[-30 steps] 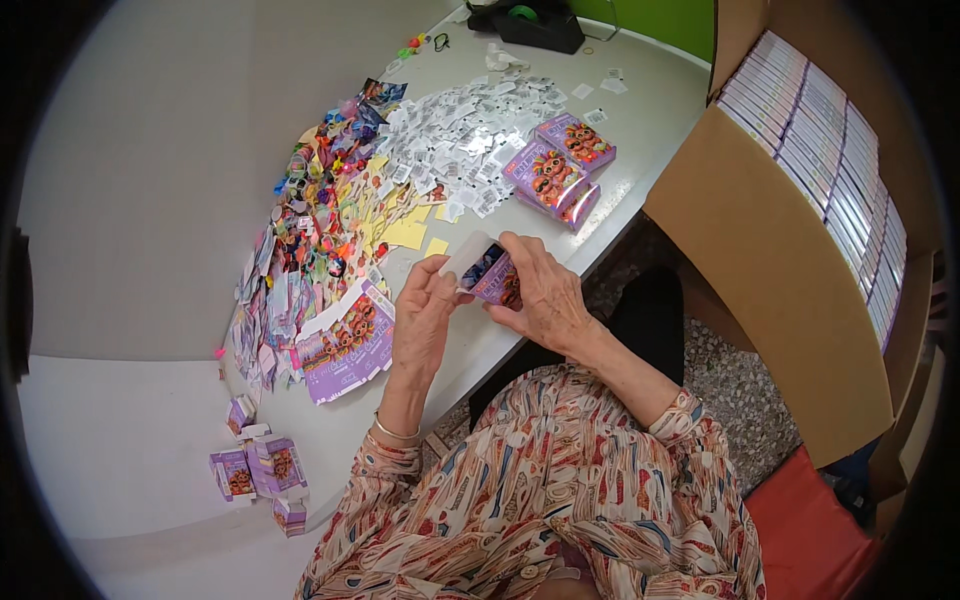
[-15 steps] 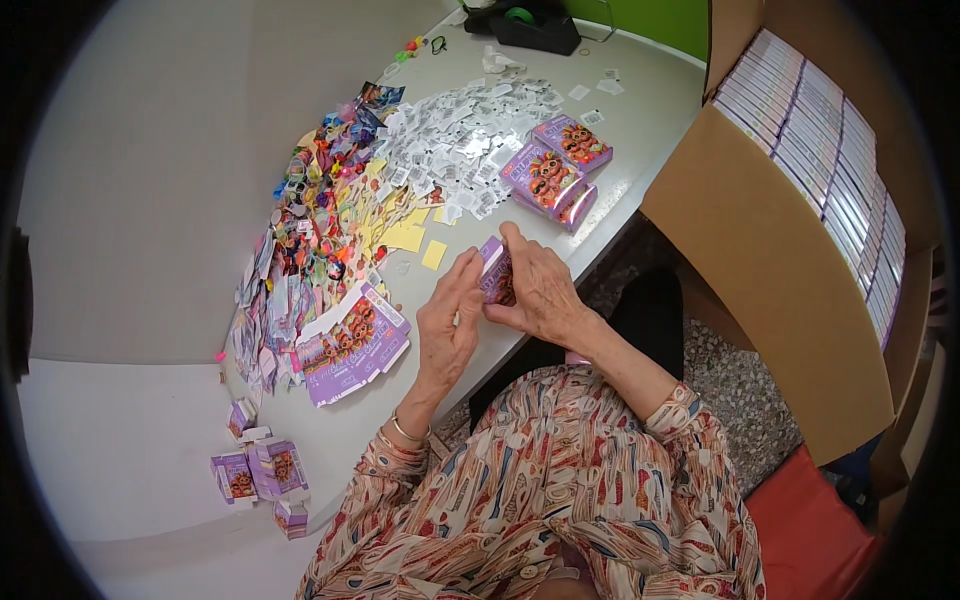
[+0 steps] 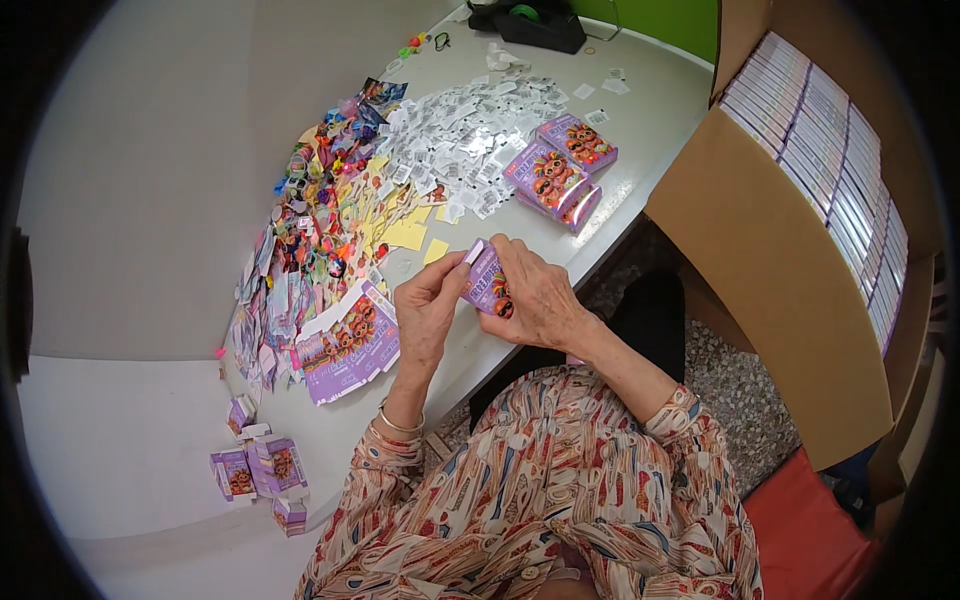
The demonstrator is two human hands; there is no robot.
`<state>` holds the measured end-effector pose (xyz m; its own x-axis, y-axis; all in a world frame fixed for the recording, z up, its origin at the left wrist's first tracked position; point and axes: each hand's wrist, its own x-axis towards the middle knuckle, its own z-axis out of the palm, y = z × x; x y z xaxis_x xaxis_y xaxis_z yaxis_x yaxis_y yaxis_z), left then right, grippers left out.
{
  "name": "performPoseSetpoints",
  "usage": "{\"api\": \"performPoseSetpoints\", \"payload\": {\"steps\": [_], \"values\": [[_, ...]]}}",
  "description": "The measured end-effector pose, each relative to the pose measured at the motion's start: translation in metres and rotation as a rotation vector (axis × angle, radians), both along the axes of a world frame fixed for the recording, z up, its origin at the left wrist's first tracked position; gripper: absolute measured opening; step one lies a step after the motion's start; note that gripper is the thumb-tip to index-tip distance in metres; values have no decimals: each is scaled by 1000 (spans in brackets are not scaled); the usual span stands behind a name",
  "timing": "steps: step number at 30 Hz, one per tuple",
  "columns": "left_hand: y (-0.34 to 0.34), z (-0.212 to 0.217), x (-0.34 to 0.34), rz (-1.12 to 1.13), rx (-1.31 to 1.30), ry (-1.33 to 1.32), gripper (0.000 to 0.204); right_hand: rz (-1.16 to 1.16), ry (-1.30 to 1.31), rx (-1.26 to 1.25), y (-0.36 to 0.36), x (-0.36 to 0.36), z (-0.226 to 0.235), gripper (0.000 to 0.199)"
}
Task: Packing individual snack packets into small cardboard boxes.
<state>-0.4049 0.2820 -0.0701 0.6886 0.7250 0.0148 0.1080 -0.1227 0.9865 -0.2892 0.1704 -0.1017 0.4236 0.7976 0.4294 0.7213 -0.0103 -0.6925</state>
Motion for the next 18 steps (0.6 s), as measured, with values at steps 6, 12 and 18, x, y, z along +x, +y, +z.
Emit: {"api": "performPoseSetpoints", "payload": {"steps": [6, 12, 18], "values": [[-5, -5, -6, -4, 127, 77, 22, -4, -23, -26, -1, -4, -4, 78], [7, -4, -10, -106, -180, -7, 20, 20, -130, 48, -6, -4, -12, 82], [-10, 5, -14, -150, 257, 131, 25, 17, -132, 57, -8, -5, -13, 87]]}}
